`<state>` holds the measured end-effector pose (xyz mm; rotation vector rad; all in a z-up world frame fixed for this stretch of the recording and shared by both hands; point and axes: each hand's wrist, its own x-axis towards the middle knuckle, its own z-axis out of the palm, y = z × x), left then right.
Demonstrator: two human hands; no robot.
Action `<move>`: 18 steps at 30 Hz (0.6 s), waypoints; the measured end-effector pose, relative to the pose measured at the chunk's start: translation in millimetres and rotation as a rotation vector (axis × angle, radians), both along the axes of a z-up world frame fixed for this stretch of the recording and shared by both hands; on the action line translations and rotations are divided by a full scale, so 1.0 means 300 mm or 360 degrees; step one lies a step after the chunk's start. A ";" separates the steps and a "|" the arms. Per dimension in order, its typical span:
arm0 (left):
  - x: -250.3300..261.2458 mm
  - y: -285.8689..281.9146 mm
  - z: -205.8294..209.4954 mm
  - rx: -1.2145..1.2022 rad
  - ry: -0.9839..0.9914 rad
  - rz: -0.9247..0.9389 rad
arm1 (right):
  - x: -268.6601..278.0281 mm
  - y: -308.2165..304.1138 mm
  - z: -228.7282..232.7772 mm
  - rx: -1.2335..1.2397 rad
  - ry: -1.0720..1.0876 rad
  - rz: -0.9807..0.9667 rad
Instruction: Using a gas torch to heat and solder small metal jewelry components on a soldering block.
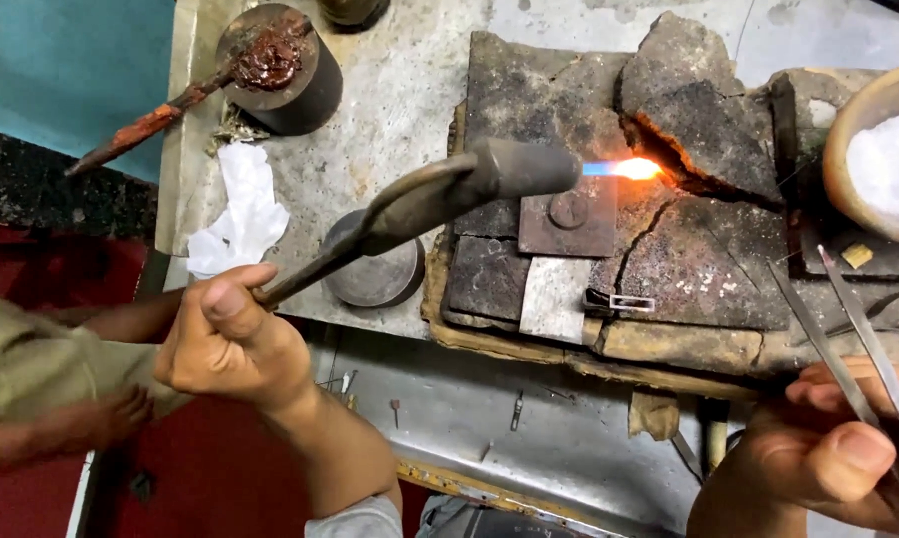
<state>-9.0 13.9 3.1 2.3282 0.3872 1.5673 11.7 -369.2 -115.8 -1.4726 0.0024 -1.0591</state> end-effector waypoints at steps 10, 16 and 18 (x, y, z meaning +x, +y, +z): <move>-0.008 0.007 0.001 0.0021 -0.0006 0.0017 | 0.058 0.059 0.096 -0.0229 -0.0438 -0.0086; -0.009 0.007 0.006 0.0019 -0.0041 0.0001 | 0.038 0.066 0.093 -0.0282 -0.0269 -0.0208; -0.013 0.007 0.005 0.0003 -0.0003 0.0021 | 0.027 0.045 0.061 -0.0205 -0.0171 -0.0191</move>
